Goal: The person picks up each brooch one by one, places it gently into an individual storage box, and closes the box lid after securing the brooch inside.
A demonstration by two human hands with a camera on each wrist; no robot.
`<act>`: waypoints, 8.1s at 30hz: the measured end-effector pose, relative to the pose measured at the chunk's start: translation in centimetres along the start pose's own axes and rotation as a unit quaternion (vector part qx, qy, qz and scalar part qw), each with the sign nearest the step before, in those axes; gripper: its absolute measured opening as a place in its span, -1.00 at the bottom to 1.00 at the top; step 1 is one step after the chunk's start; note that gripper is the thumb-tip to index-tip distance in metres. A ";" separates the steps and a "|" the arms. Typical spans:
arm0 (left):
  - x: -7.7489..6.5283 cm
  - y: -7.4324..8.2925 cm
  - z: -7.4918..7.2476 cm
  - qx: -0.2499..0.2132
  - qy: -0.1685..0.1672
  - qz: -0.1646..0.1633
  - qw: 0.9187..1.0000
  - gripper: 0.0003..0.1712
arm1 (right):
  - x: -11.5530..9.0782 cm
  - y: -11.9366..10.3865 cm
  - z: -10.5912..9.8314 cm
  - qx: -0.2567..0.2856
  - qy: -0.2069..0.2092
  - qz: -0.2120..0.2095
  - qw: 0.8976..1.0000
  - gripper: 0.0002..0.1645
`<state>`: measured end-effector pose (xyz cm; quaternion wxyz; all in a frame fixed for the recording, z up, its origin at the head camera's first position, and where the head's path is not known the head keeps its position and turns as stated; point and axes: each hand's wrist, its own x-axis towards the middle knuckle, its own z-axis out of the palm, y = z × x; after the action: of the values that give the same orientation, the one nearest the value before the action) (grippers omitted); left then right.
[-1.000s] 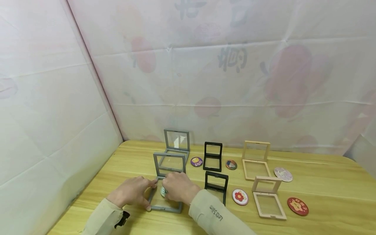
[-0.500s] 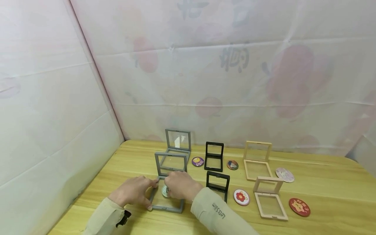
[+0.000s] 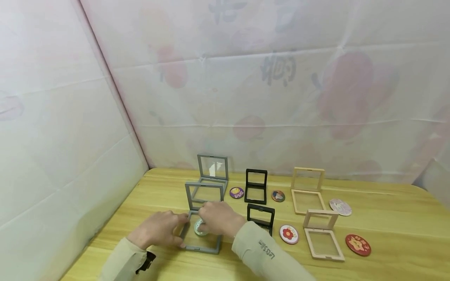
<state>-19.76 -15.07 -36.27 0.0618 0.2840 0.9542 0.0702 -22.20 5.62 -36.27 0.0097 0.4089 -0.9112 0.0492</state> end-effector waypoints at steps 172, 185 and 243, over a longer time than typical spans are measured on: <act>1.8 -4.6 -0.4 -0.295 -0.111 0.049 0.948 0.04 | -1.0 3.0 -2.2 0.191 -0.182 0.142 0.954 -0.37; 1.8 -4.0 -0.2 -0.271 -0.097 0.037 0.957 0.07 | -1.1 2.7 -1.4 0.143 -0.159 0.153 0.965 -0.06; 1.5 -2.3 1.0 -0.145 -0.028 0.008 0.989 0.24 | -1.6 2.3 2.1 0.042 -0.032 0.075 0.996 0.23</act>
<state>-22.08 -16.06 -37.74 0.1282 0.2813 0.9297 0.2004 -22.84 8.13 -38.66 -0.0404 0.3406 -0.9364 0.0747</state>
